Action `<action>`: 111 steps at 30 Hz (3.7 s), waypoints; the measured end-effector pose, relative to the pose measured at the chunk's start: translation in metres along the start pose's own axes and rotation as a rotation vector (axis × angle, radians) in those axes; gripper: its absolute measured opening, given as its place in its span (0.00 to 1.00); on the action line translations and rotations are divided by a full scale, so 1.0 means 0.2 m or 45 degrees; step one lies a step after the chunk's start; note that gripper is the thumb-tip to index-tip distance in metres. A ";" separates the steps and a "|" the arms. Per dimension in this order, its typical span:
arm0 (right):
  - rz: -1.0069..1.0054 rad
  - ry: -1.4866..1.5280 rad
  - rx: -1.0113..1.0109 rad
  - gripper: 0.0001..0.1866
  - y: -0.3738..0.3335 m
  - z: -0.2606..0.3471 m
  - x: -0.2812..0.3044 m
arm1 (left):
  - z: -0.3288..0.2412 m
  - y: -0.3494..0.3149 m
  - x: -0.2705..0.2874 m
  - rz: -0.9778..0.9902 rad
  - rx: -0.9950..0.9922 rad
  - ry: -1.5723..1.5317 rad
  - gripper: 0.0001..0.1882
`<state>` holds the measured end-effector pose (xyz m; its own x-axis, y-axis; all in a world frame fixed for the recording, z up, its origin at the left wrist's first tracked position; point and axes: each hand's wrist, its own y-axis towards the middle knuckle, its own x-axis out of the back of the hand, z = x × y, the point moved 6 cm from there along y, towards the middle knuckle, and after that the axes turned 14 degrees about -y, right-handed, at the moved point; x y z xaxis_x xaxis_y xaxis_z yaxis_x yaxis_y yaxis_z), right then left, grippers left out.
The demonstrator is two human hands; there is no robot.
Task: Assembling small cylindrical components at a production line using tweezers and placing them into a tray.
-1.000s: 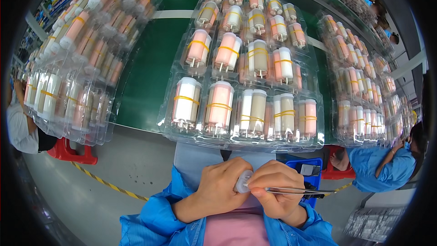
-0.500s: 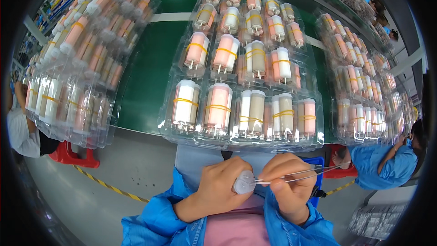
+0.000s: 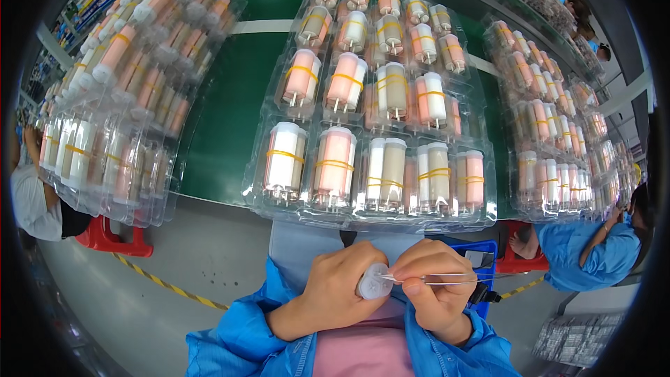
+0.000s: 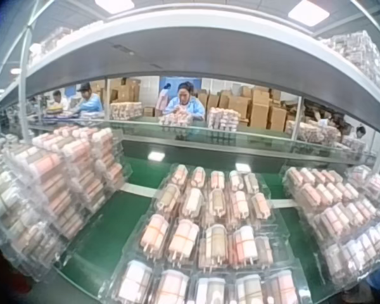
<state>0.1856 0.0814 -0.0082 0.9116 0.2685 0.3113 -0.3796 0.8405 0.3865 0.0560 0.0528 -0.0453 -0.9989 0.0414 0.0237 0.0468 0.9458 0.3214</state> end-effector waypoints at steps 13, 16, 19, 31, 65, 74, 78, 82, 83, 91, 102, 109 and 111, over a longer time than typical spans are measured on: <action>0.025 -0.022 0.012 0.07 0.02 0.01 0.00 | -0.01 0.00 -0.01 0.031 -0.024 0.024 0.13; 0.032 -0.025 0.014 0.07 0.02 0.01 0.00 | -0.01 0.00 -0.01 0.032 -0.028 0.019 0.13; 0.022 -0.024 0.022 0.07 0.02 0.00 -0.01 | -0.02 0.00 -0.01 0.032 -0.029 0.015 0.12; 0.015 -0.050 0.003 0.05 0.02 -0.01 -0.01 | 0.00 -0.01 -0.01 0.048 -0.002 0.028 0.12; -0.108 0.119 -0.161 0.05 -0.06 -0.04 0.04 | 0.01 0.01 0.01 0.037 0.050 -0.133 0.14; -0.156 0.061 -0.045 0.05 -0.04 -0.06 0.03 | 0.00 0.01 -0.02 0.095 -0.050 -0.081 0.21; -0.122 0.117 -0.073 0.06 -0.06 -0.06 0.03 | 0.09 -0.06 -0.04 -0.021 0.346 -0.272 0.20; -0.123 0.118 -0.055 0.07 -0.08 -0.03 0.04 | 0.06 -0.04 -0.03 -0.075 0.194 -0.112 0.18; -0.106 0.107 -0.047 0.07 -0.08 -0.03 0.03 | 0.03 -0.02 -0.02 -0.043 0.104 -0.002 0.19; -0.069 -0.024 0.010 0.07 -0.06 0.00 0.00 | 0.00 -0.01 -0.03 -0.037 -0.090 0.190 0.19; -0.071 -0.037 -0.007 0.07 -0.06 0.01 -0.01 | -0.04 -0.01 -0.02 -0.084 -0.273 0.376 0.20; -0.099 -0.087 0.009 0.07 -0.07 0.01 0.00 | -0.06 0.00 -0.01 -0.104 -0.311 0.465 0.17; -0.107 -0.102 0.051 0.07 -0.07 0.03 0.00 | -0.05 0.00 -0.02 -0.130 -0.333 0.443 0.17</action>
<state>0.1898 0.0680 -0.0086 0.9255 0.1583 0.3442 -0.3099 0.8387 0.4477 0.0596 0.0489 -0.0354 -0.9380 -0.2014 0.2822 -0.0067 0.8244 0.5660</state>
